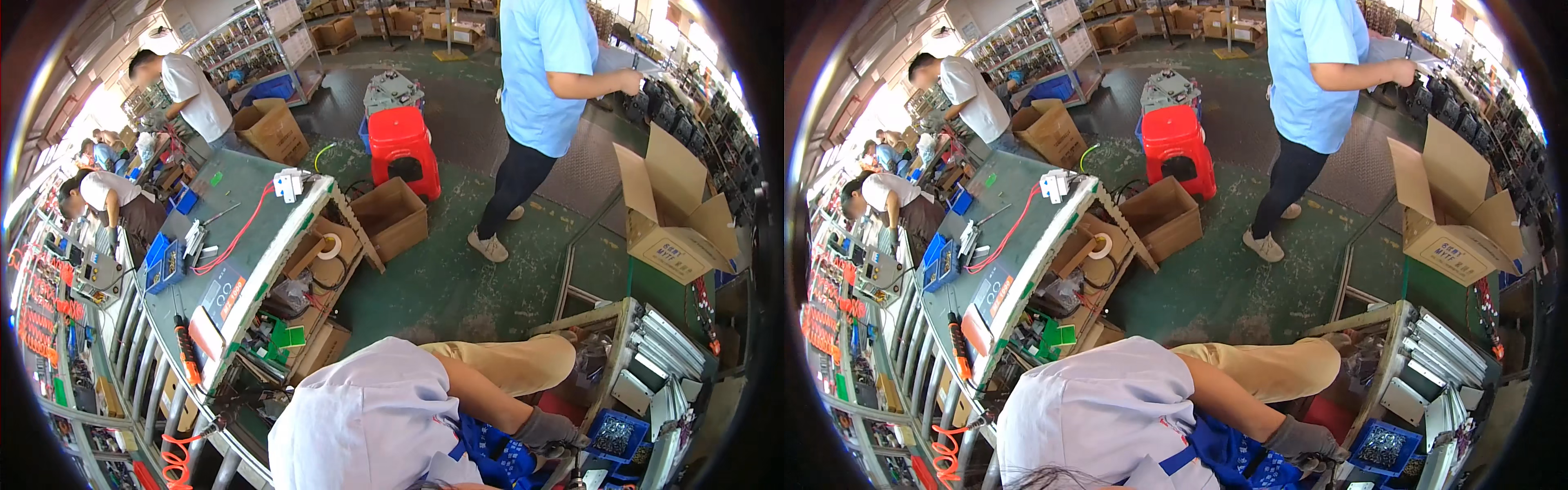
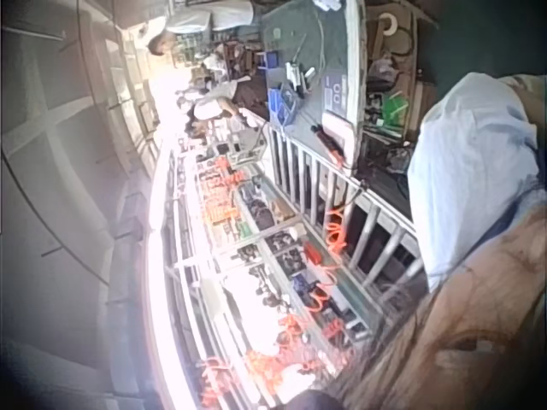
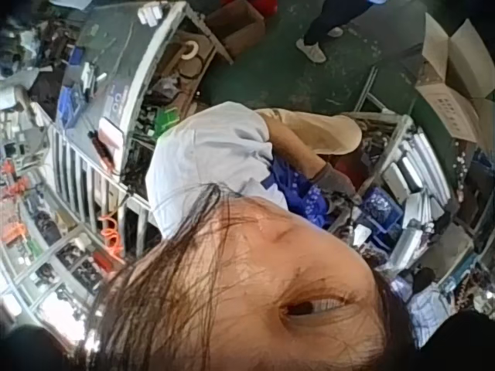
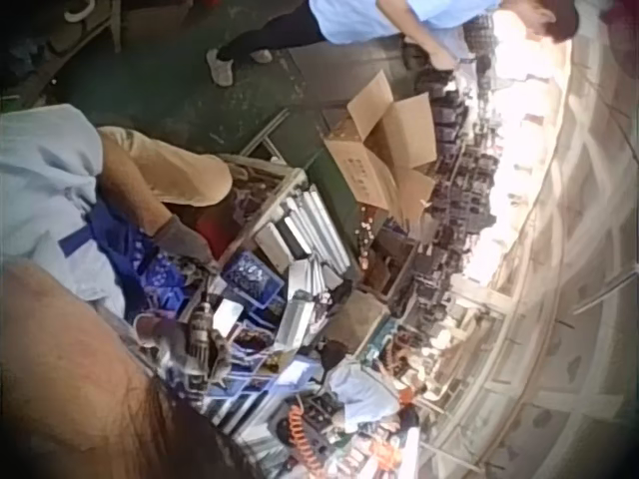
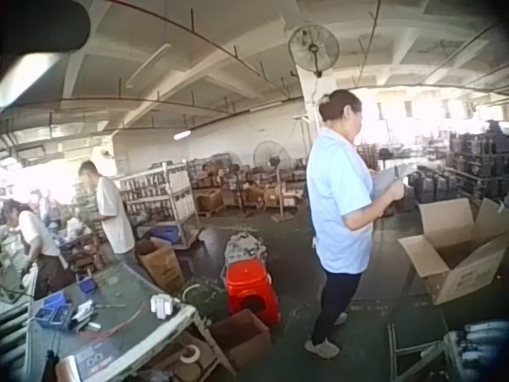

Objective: The person uses a pneumatic screwdriver to fasten screws into a metal bracket. They repeatedly pick up screws from a bin, align them with the tool, and drive them into the bracket, then place the bracket aside and repeat the process.

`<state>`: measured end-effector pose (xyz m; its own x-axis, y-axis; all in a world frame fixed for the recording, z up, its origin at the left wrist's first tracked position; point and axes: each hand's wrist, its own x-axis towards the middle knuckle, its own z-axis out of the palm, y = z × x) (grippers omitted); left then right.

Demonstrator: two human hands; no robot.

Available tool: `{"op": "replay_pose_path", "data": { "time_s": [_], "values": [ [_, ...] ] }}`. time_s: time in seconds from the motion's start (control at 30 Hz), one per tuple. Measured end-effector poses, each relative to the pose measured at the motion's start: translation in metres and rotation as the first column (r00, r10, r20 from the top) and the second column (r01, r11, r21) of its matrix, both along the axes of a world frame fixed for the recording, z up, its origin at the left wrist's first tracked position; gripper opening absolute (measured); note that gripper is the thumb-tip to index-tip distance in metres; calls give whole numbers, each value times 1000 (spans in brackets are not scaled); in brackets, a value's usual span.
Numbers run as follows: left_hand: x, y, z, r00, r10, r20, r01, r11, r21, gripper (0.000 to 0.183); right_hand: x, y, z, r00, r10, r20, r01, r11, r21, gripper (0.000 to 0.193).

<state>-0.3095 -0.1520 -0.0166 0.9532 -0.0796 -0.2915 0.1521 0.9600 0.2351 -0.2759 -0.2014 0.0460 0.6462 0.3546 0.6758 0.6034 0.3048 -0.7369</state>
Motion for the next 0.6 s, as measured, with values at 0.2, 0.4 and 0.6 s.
{"op": "replay_pose_path", "data": {
  "time_s": [0.2,0.4,0.6],
  "values": [
    [-7,5,14,987,134,88,-147,975,168,28,1,12,-2,1000,-19,19,20,999,-35,33],
    [-2,14,4,998,37,49,-33,995,-97,28,-3,21,-1,999,-19,45,21,998,-57,32],
    [0,8,4,999,50,3,-50,995,83,22,-1,9,5,990,-114,79,119,991,-61,32]
  ]
}}
